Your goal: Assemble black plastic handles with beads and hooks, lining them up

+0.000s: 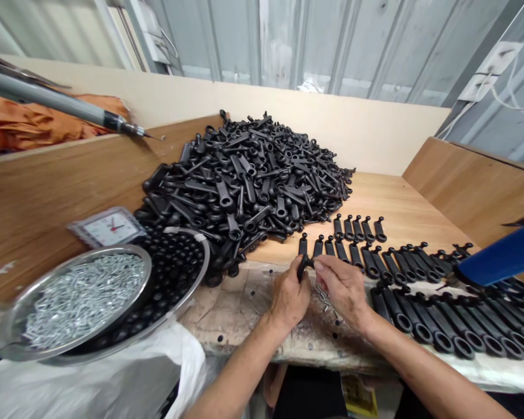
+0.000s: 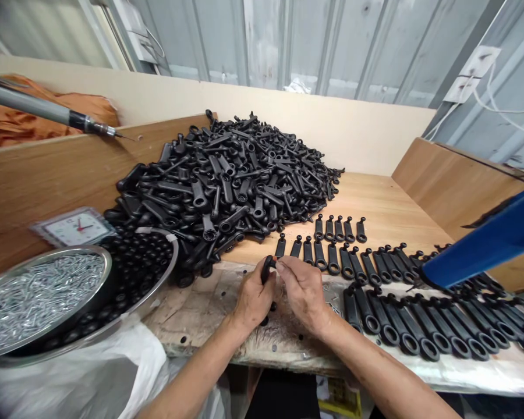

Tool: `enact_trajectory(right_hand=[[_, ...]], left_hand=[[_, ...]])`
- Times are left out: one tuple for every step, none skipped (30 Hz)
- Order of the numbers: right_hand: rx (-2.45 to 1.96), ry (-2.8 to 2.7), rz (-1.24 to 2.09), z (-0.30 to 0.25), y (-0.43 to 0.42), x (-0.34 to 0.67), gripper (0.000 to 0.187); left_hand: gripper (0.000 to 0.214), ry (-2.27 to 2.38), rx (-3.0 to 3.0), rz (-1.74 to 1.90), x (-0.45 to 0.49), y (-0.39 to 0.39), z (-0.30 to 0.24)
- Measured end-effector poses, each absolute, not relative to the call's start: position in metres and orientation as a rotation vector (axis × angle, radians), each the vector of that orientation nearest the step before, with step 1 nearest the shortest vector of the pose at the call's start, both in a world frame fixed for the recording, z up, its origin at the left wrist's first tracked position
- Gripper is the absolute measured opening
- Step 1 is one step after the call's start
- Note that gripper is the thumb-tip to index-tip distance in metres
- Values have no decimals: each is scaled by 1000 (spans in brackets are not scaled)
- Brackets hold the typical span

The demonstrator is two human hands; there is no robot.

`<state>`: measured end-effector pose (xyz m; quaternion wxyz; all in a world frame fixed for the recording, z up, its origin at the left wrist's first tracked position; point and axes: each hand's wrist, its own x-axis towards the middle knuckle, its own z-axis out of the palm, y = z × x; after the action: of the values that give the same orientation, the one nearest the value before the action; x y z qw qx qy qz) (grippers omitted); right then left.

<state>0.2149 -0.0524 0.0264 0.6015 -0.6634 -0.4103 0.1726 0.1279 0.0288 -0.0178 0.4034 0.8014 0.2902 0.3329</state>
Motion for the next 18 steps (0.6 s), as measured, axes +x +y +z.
enact_trajectory(right_hand=[[-1559, -1012, 299, 24, -52, 215, 18], [-1567, -1036, 258, 23, -51, 215, 19], [-1562, -1022, 282, 21, -50, 216, 20], [-1546, -975, 360, 20, -48, 216, 22], [-1514, -910, 463, 20, -46, 217, 23], [-1470, -841, 565, 20, -44, 218, 24], [-1420, -779, 649, 20, -42, 218, 22], [-1374, -734, 713, 21, -40, 219, 21], [-1339, -710, 758, 22, -38, 220, 20], [-1318, -710, 792, 23, -38, 221, 21], [-1311, -726, 821, 25, -37, 223, 21], [-1317, -756, 845, 28, -36, 226, 22], [-1335, -792, 857, 32, -35, 230, 23], [-1361, -830, 852, 36, -34, 236, 23], [-1392, -864, 823, 42, -32, 243, 23], [-1424, -890, 761, 48, -30, 254, 24], [-1464, -908, 665, 56, -28, 268, 24], [-1518, -921, 534, 64, -26, 285, 26]], left_hand=[[28, 704, 1965, 800, 128, 28, -16], [26, 681, 1912, 772, 128, 27, -14], [25, 666, 1869, 756, 128, 27, -13], [24, 652, 1838, 752, 128, 27, -12], [24, 644, 1820, 761, 128, 27, -11], [22, 643, 1815, 776, 128, 27, -11], [21, 652, 1822, 796, 128, 27, -12], [20, 667, 1838, 812, 128, 27, -12], [20, 683, 1860, 819, 128, 28, -12], [22, 698, 1886, 820, 128, 28, -12], [26, 706, 1909, 814, 128, 29, -12], [31, 703, 1926, 804, 128, 29, -12], [38, 686, 1932, 797, 128, 30, -12], [46, 660, 1929, 802, 127, 30, -11], [53, 637, 1916, 824, 127, 30, -11], [59, 622, 1894, 858, 127, 30, -10], [64, 613, 1868, 901, 126, 30, -9], [66, 610, 1838, 950, 126, 31, -9]])
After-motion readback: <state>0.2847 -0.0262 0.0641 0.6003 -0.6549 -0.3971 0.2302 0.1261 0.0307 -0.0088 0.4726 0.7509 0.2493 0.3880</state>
